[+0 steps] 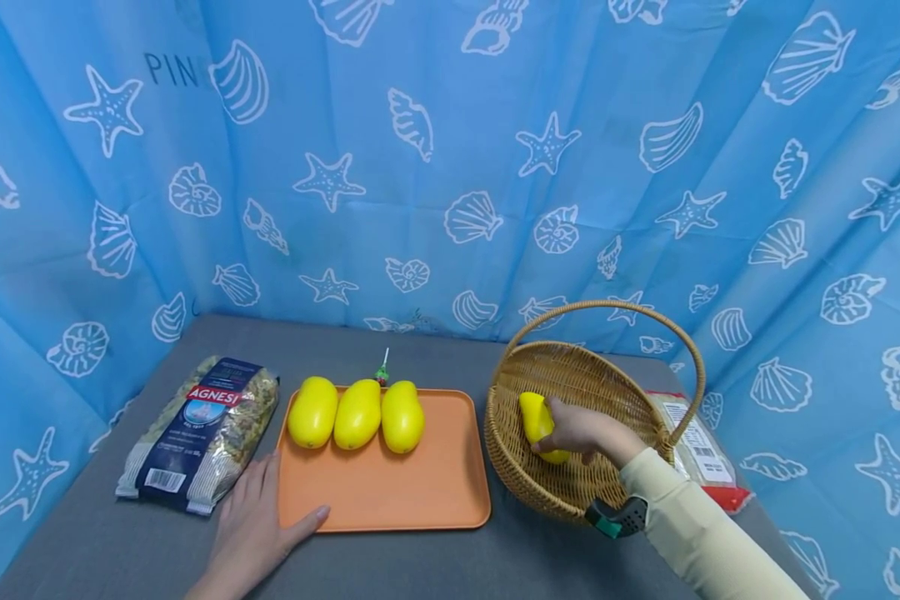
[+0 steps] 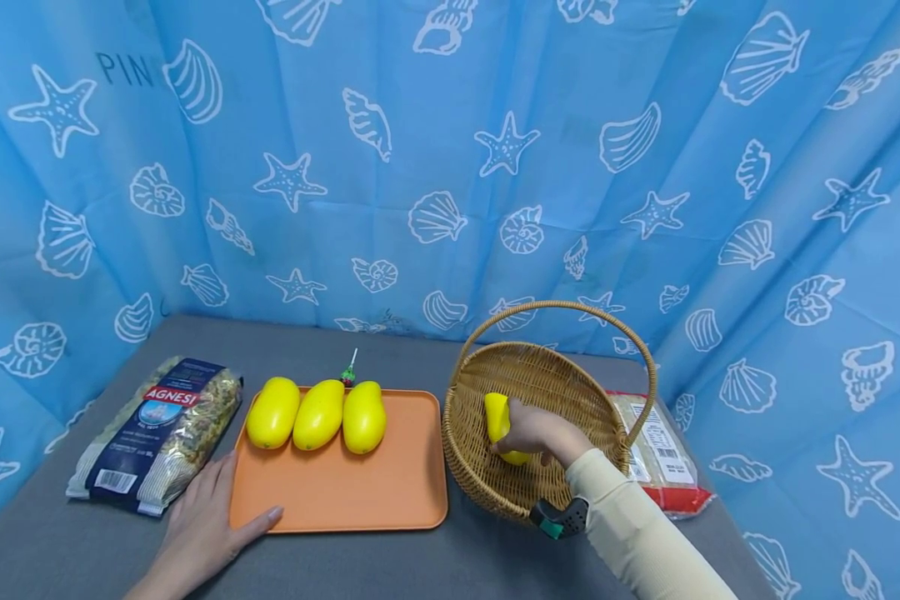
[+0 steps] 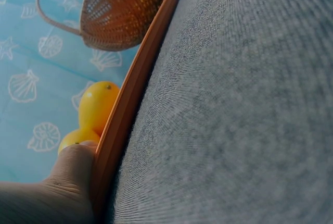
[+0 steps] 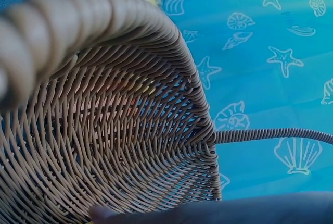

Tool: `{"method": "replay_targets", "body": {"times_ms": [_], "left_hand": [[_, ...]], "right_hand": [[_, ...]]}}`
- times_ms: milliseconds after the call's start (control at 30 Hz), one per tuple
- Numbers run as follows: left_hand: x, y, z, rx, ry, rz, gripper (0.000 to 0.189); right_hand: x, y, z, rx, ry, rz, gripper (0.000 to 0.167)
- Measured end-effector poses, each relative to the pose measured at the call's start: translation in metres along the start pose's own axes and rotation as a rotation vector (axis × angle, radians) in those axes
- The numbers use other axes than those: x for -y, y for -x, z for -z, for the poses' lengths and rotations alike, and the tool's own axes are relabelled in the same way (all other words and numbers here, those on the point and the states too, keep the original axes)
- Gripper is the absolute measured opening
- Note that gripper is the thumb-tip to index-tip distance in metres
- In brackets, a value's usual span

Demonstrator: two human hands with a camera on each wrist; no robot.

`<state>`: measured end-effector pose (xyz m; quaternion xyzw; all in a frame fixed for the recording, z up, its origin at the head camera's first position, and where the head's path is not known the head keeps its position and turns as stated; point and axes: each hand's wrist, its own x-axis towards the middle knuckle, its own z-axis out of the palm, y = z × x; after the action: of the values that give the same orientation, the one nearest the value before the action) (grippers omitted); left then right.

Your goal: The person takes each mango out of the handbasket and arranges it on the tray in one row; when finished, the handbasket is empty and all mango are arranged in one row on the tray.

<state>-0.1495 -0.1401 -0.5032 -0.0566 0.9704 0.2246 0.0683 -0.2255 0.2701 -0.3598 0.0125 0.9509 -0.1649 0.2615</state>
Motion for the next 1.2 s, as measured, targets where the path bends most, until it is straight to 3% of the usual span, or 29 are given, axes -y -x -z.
{"method": "replay_targets", "body": {"times_ms": [500, 767, 900, 1200], "left_hand": [[0.0, -0.003, 0.0, 0.017, 0.016, -0.038, 0.137], [-0.001, -0.002, 0.001, 0.012, 0.006, -0.042, 0.134], [-0.001, -0.002, 0.0, 0.007, 0.005, -0.042, 0.134], [0.0, -0.002, -0.001, 0.025, 0.001, -0.031, 0.135]], "right_hand": [[-0.001, 0.0, -0.003, 0.022, 0.082, -0.007, 0.096], [-0.004, -0.001, -0.003, -0.028, 0.106, 0.036, 0.087], [-0.005, 0.001, -0.002, -0.086, 0.111, 0.073, 0.087], [-0.005, 0.031, 0.0, -0.347, 0.21, 0.185, 0.084]]}}
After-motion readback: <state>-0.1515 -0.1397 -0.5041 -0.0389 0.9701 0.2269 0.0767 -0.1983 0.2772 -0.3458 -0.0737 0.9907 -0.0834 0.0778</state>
